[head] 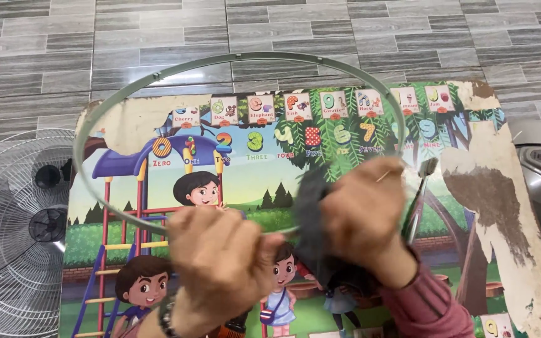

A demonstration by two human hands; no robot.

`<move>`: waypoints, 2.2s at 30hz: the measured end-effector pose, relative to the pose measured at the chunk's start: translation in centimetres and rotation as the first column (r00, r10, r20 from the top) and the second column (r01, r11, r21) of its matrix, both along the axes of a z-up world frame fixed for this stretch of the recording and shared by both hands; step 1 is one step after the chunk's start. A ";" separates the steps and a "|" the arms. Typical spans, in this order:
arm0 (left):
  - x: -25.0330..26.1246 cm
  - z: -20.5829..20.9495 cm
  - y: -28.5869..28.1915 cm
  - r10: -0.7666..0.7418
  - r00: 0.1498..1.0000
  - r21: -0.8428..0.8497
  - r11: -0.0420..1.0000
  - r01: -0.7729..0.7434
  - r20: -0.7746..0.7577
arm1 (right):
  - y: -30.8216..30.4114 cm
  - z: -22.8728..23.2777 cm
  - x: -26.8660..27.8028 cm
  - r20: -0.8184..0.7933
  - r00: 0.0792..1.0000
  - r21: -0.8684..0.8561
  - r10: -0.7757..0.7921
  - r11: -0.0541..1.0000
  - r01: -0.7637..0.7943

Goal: Cleaning fan components including the guard and motor housing using a cloth

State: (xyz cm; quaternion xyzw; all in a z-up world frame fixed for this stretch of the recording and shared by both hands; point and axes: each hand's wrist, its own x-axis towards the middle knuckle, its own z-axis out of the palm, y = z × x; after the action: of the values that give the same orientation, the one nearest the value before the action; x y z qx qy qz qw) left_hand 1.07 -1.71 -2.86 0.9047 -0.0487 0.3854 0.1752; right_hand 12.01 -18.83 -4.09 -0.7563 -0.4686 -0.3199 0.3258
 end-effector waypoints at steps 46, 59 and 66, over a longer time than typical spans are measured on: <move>-2.6 2.4 4.3 0.014 0.985 -0.084 0.996 0.000 0.171 | -0.8 -4.6 2.2 -0.218 0.962 0.115 0.166 0.983 -0.144; -0.3 -2.6 2.3 0.048 0.967 -0.115 0.993 -0.020 0.249 | 1.1 -7.8 1.9 -0.276 0.958 0.091 0.082 0.994 -0.059; -1.2 -3.1 1.0 -0.027 0.967 -0.053 0.998 0.042 0.252 | -14.8 -24.7 14.8 -0.734 0.669 -0.073 0.117 0.966 -0.250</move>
State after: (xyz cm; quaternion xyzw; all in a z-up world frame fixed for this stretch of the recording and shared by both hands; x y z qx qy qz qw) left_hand -0.16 -0.73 -5.95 0.8421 -0.0750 0.4950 0.2006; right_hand 26.84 -33.62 -28.79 -0.7942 -0.4008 0.0795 0.4498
